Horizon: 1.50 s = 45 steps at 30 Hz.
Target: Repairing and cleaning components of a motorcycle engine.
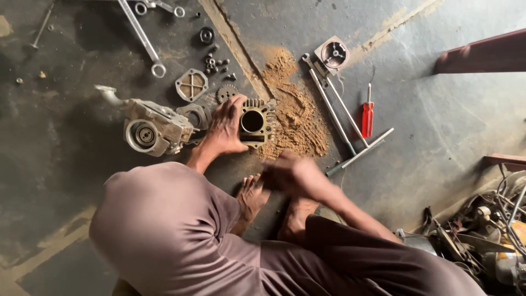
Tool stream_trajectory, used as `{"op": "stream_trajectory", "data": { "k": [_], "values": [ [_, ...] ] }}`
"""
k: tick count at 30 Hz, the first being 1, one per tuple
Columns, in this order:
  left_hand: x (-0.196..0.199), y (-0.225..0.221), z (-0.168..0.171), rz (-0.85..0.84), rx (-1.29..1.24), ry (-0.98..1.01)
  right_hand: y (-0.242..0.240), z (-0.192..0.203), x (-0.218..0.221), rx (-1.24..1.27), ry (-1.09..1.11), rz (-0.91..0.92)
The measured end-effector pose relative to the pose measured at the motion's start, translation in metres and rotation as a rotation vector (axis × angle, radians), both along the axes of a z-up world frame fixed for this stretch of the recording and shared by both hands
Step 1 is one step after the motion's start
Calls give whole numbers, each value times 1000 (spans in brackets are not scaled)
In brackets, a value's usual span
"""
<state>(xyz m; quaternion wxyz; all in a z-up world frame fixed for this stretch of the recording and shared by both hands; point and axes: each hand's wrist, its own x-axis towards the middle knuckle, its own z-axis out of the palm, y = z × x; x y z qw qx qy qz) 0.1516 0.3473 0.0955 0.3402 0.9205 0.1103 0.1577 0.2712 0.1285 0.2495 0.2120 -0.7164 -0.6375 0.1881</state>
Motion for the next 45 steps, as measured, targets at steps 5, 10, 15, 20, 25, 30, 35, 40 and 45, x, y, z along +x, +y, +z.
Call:
{"op": "stream_trajectory", "data": {
  "k": [5,10,15,20,25,30,35,40,45],
  "values": [
    [-9,0,-20,-4,-62,-70,25,-18,-8,289,-161,-8],
    [-9,4,9,-58,-35,-156,30,-82,-19,43,-430,119],
    [-5,1,0,-27,-91,-94,15,-30,50,-217,-9,-303],
    [-7,1,-1,-12,-64,-91,10,-4,75,-21,-375,-324],
    [-4,2,-17,2,-14,-166,31,-41,26,114,-104,167],
    [-10,5,-22,-21,-4,-132,25,-71,54,30,-365,239],
    [-6,-5,-9,-37,-35,-159,34,-22,90,-348,41,-245],
    [-11,0,-2,-38,-48,-172,67,11,97,130,-213,-50],
    [-19,-3,-1,-42,-72,-176,110,-31,82,184,0,193]
  ]
}}
